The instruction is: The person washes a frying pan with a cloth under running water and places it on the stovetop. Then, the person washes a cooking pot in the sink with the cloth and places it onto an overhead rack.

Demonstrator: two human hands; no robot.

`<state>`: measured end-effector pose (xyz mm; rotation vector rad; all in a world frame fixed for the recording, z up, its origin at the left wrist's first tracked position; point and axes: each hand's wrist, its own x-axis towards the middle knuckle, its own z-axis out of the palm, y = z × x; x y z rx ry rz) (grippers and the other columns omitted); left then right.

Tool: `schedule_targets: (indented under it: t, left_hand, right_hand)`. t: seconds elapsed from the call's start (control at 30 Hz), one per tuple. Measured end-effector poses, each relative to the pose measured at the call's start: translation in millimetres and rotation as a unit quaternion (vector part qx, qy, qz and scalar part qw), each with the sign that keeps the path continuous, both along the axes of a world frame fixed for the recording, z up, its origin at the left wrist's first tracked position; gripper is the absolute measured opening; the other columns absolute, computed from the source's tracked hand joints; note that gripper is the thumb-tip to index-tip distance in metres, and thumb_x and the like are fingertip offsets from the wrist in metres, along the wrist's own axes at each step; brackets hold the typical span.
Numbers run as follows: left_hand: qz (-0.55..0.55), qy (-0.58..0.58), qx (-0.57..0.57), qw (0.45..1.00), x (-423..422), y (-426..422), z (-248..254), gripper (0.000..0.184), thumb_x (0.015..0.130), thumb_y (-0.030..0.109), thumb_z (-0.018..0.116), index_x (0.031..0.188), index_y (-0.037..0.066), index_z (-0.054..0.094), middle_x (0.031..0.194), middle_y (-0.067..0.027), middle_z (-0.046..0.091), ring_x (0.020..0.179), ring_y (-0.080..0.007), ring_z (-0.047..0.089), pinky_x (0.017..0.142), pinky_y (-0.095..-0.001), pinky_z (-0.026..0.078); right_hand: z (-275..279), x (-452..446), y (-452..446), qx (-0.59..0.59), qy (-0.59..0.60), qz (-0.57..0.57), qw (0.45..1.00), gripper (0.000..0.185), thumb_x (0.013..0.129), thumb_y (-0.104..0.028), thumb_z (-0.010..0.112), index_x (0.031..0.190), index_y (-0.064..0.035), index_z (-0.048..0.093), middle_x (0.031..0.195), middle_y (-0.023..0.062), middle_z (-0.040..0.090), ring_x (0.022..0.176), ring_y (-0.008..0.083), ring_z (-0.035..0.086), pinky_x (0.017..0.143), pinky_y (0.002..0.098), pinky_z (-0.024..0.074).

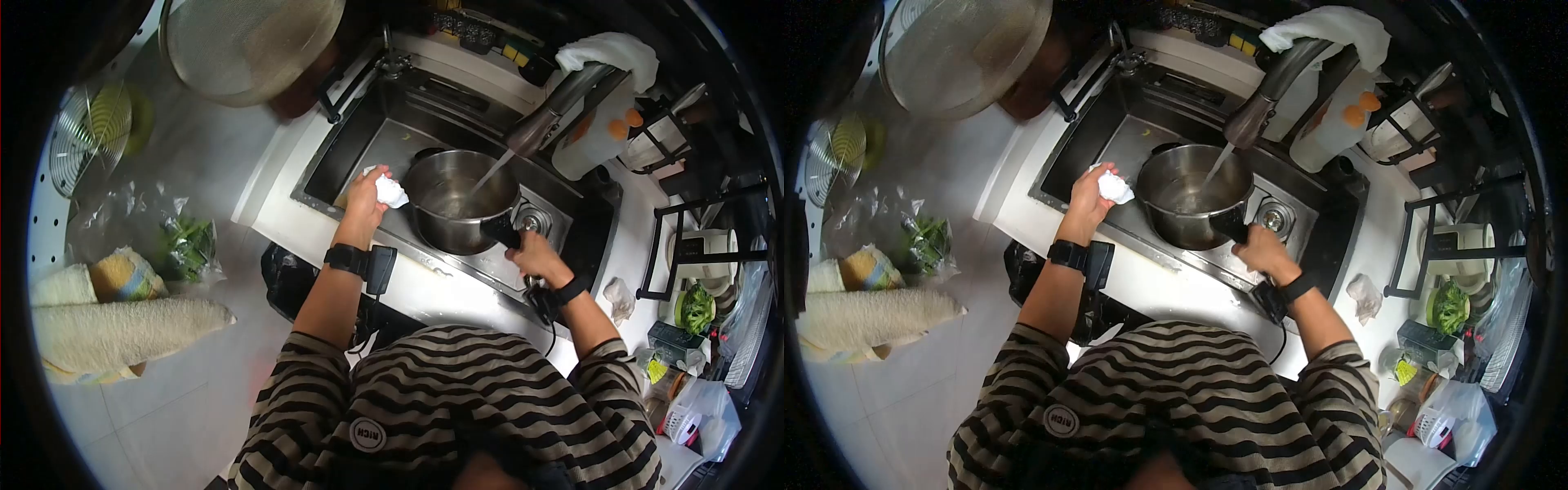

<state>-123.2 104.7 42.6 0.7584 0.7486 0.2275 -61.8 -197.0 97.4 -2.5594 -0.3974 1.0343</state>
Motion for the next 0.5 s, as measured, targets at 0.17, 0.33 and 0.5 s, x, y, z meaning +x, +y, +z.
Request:
schedule_targets:
  t: [0.17,0.33,0.5]
  left_hand:
    - [-0.002,-0.018,-0.009,1.0,-3,-4,13,0.018,0.083,0.014,0.057,0.096,0.002,0.053,0.089,-0.0098,0.058,0.081,-0.0254,0.059,0.07,-0.0384,0.049]
    - [-0.003,-0.029,-0.004,1.0,-19,-6,28,0.019,0.082,0.014,0.058,0.096,0.002,0.053,0.088,-0.0096,0.058,0.082,-0.0246,0.059,0.072,-0.0376,0.049]
    - [0.014,-0.071,-0.007,0.997,-35,3,37,0.017,0.083,0.014,0.057,0.094,0.001,0.053,0.087,-0.0097,0.058,0.081,-0.0235,0.059,0.072,-0.0364,0.049]
  right_hand:
    - [-26,26,7,-0.134,-0.199,0.13,0.962,0.037,0.071,-0.016,0.051,0.099,0.0084,0.05,0.086,0.0267,0.06,0.084,0.0373,0.06,0.075,0.0419,0.0473]
    - [-6,34,12,-0.11,-0.143,0.19,0.965,0.034,0.069,-0.011,0.053,0.098,0.0078,0.051,0.083,0.025,0.06,0.075,0.0385,0.059,0.067,0.0413,0.0477]
    - [-16,47,9,0.133,0.141,-0.048,0.98,0.017,0.066,-0.01,0.063,0.07,0.0056,0.056,0.057,0.0093,0.056,0.044,0.0187,0.053,0.041,0.0292,0.0416]
